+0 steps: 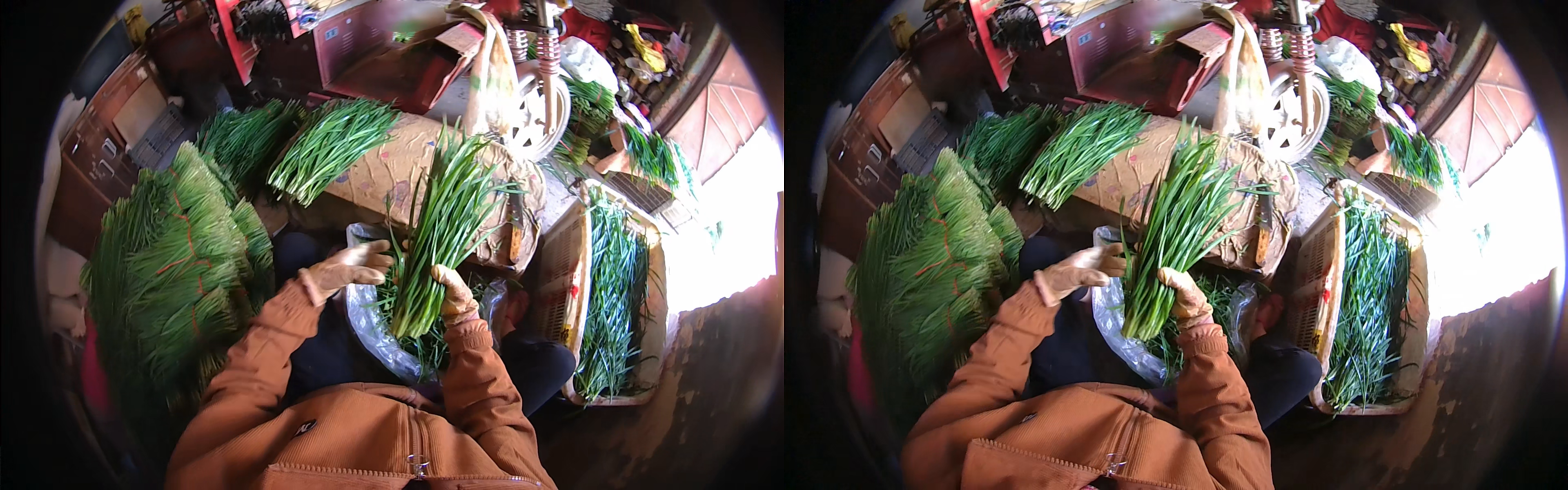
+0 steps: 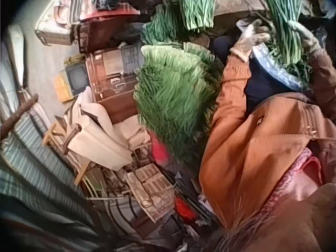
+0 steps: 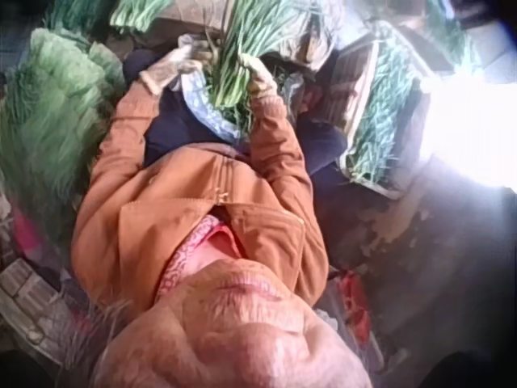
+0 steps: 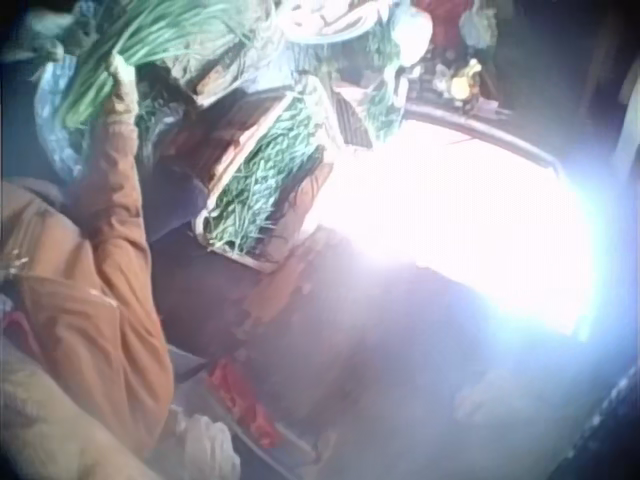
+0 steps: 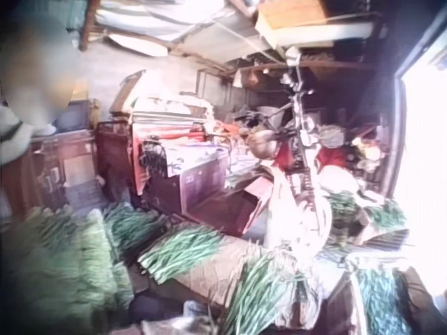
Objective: The person gathers green onions from a plastic bag, aligns them into bundles, and ties them with red rubber bands. The person places the finished bundles on a nearby table and continues the process with additional onions.
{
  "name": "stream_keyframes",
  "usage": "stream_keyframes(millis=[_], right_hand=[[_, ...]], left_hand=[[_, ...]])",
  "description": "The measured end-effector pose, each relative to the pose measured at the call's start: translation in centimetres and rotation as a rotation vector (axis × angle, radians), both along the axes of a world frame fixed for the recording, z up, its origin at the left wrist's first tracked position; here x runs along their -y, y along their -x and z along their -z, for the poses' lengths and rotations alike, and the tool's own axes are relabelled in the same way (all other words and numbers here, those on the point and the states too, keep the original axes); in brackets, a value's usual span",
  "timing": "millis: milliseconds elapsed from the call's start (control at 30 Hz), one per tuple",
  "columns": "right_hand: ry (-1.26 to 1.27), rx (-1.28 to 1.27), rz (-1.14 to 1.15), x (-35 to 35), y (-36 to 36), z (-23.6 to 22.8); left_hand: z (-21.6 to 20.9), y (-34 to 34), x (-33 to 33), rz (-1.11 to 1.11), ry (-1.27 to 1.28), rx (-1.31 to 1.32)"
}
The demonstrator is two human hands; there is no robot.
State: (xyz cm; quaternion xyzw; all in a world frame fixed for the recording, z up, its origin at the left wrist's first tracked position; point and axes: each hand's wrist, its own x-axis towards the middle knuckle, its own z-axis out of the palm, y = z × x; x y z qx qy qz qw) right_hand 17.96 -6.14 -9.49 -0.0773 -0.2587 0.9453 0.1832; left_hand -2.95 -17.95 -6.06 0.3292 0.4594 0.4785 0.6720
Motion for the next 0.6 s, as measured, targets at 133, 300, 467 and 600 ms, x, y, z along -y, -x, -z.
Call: stream_keyframes(millis=[133,300,467,600], right_hand=[[-0.203,0.114,-0.248,0.8,-0.2,2.1],[-0.13,0.022,-0.458,2.6,0.9,2.5],[-0.086,0.045,-0.432,2.5,0.7,2.2],[-0.043,0.125,-0.268,1.0,-1.1,3.8]], left_hand=[[-0.4,-3.1,-3.1,0.016,-0.15,0.086],[1.6,-3.4,-4.7,0.089,-0.185,0.643],[3.8,-3.7,-5.4,-0.026,0.045,0.781],[4.5,-2.9,-6.6,-0.158,0.017,0.477]])
